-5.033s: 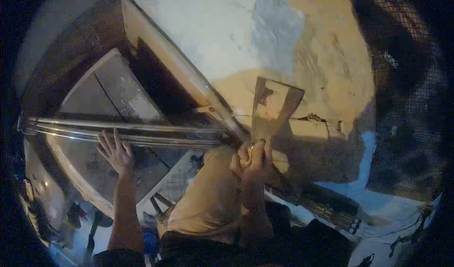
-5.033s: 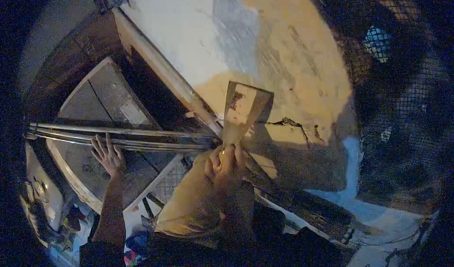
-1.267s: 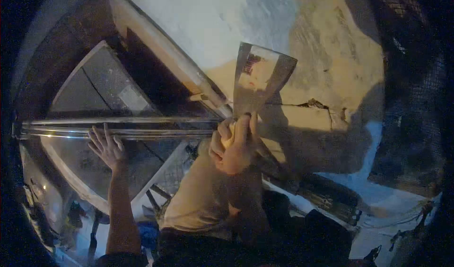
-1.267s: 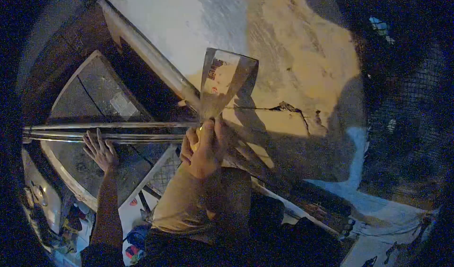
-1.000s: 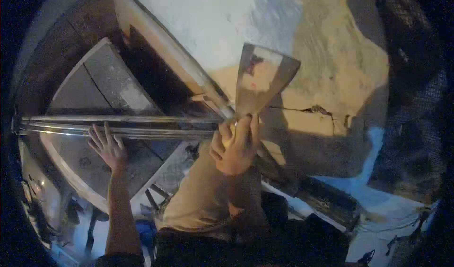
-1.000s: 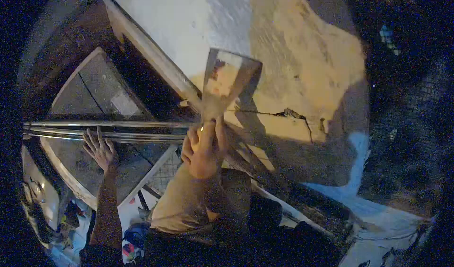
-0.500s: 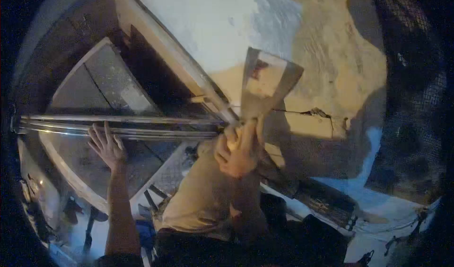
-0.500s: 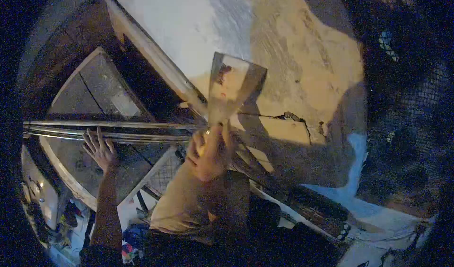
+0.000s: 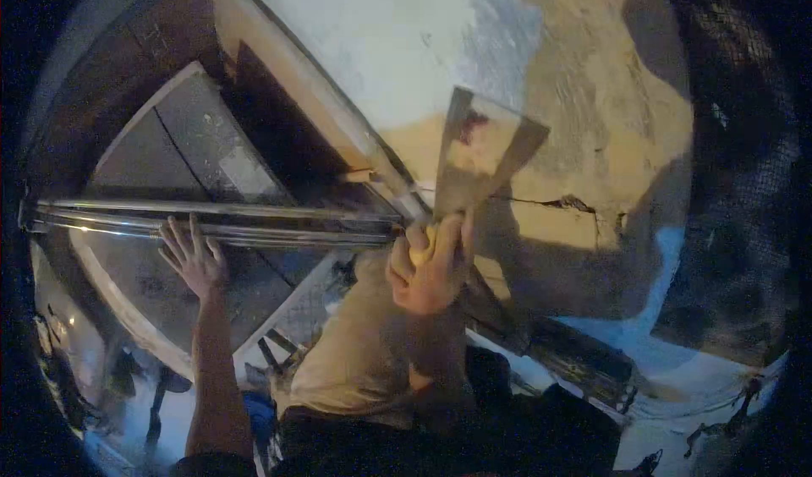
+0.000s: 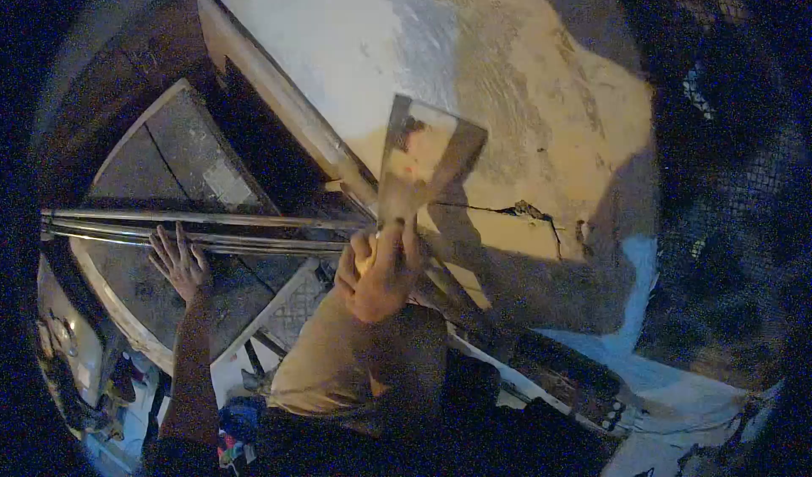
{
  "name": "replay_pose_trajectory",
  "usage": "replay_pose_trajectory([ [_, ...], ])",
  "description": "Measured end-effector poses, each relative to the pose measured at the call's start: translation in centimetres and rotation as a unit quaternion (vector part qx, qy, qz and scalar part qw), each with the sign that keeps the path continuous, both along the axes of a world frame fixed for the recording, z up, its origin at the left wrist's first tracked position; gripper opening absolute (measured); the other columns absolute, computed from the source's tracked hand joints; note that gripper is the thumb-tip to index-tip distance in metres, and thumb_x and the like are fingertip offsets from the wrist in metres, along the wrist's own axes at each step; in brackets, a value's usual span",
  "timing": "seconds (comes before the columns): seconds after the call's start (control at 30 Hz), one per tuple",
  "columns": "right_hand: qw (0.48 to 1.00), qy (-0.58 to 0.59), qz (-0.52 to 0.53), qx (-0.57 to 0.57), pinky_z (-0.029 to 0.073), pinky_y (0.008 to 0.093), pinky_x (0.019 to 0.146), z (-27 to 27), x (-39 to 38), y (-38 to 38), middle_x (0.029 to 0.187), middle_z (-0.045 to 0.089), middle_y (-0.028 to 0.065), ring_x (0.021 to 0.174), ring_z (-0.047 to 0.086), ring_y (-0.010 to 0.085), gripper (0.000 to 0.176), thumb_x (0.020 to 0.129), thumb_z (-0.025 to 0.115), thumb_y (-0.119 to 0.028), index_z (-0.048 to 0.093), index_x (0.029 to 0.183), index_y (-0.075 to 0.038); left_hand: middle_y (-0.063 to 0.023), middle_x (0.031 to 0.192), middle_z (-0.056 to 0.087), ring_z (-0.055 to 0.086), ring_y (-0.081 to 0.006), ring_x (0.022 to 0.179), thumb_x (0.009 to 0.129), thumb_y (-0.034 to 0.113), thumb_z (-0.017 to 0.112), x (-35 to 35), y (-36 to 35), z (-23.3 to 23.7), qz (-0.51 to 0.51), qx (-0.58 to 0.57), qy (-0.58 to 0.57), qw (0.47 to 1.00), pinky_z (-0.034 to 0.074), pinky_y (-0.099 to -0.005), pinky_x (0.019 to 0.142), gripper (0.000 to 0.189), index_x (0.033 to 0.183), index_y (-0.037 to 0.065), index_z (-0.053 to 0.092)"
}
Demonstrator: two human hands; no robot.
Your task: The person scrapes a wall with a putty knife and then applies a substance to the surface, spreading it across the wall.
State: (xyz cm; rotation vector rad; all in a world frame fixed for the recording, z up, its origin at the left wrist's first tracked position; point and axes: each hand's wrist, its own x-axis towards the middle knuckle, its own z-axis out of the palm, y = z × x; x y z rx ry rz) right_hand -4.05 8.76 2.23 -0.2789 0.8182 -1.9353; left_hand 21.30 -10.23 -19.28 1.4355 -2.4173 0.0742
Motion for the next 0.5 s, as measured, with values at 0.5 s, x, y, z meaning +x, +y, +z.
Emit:
replay_pose_trajectory([
  [0.5, 0.987, -0.048, -0.088, 0.127, 0.028, 0.0289, 0.030, 0.7, 1.6, -2.1, 0.065, 0.046, -0.0012, 0.037, 0.035, 0.0153, 0.046, 0.096, 0.034, -0.058, 0.046, 0.080, -0.017, -0.0106, 0.156, 0.019, 0.012, -0.0344, 0.145, 0.099, 0.042, 0.026, 0.1, 0.2, -0.6, -0.005, 0.013, -0.008, 1.000, 0.007, -0.0567, 0.115, 0.051, 0.146, 0.024, 0.035],
])
